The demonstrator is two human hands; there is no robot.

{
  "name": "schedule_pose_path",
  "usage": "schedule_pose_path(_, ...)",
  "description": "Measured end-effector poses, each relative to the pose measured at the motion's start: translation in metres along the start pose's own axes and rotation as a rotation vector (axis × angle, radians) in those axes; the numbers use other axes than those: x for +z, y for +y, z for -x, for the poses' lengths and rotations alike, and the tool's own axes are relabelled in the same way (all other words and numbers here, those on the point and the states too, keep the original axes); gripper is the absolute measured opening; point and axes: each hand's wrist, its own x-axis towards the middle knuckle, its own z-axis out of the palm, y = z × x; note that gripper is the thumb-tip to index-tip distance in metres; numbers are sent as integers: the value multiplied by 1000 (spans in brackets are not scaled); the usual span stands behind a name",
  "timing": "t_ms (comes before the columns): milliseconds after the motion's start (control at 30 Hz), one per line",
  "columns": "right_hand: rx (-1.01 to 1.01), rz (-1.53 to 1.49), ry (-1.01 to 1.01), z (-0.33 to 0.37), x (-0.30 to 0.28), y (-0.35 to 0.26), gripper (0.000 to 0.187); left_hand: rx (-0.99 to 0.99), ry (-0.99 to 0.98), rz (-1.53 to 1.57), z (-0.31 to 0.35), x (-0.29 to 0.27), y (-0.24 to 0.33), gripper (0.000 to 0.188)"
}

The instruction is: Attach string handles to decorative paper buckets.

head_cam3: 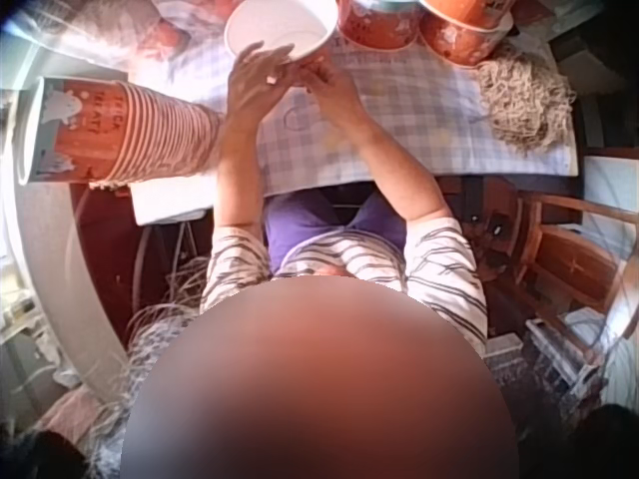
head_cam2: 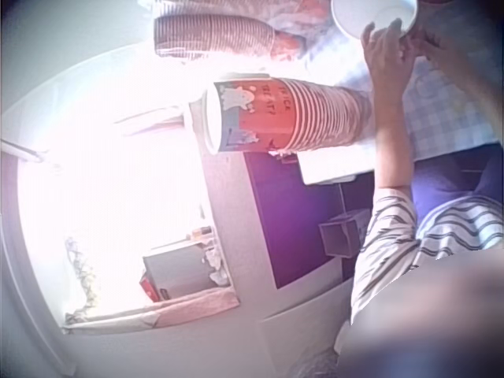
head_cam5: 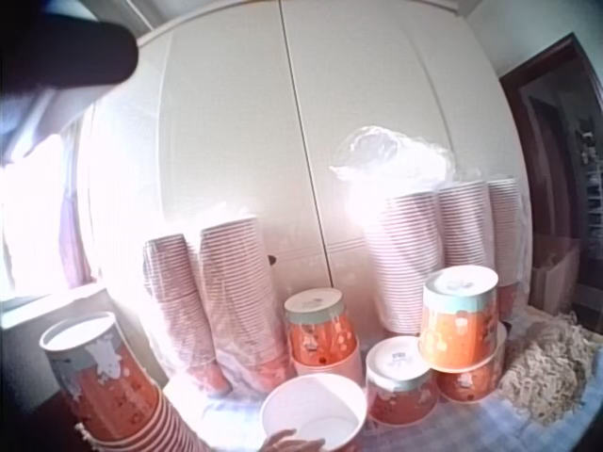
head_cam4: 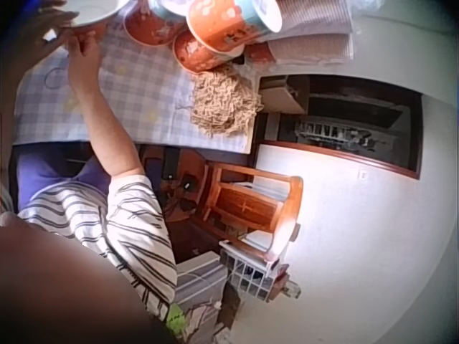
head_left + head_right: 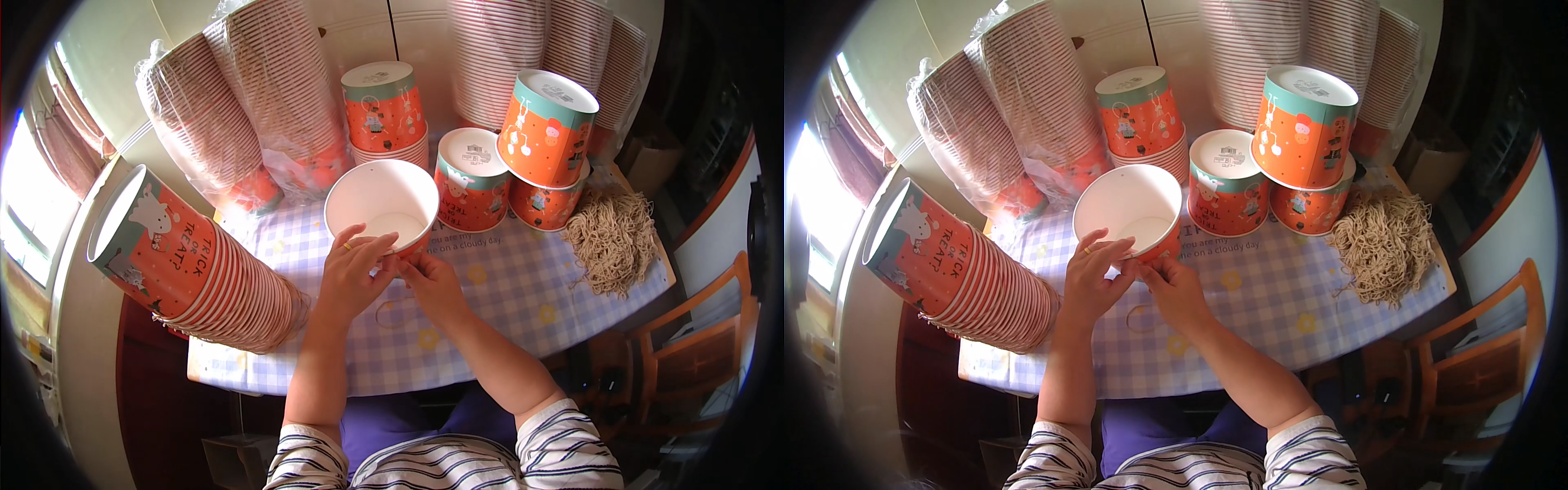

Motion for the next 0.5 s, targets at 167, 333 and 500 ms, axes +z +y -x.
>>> schedule_pose_path(167,24,-30,-4,1,1,-3,20,-23,-18,27,1,-1,0,35)
schedule_pose_path(333,50,-52,-18,-1,-3,1,19,-23,-35,22,-3,-4,3,34)
schedule_pose_path(500,84,-38,-33,1,-2,-6,19,-18,-38,17,-3,-5,5,33)
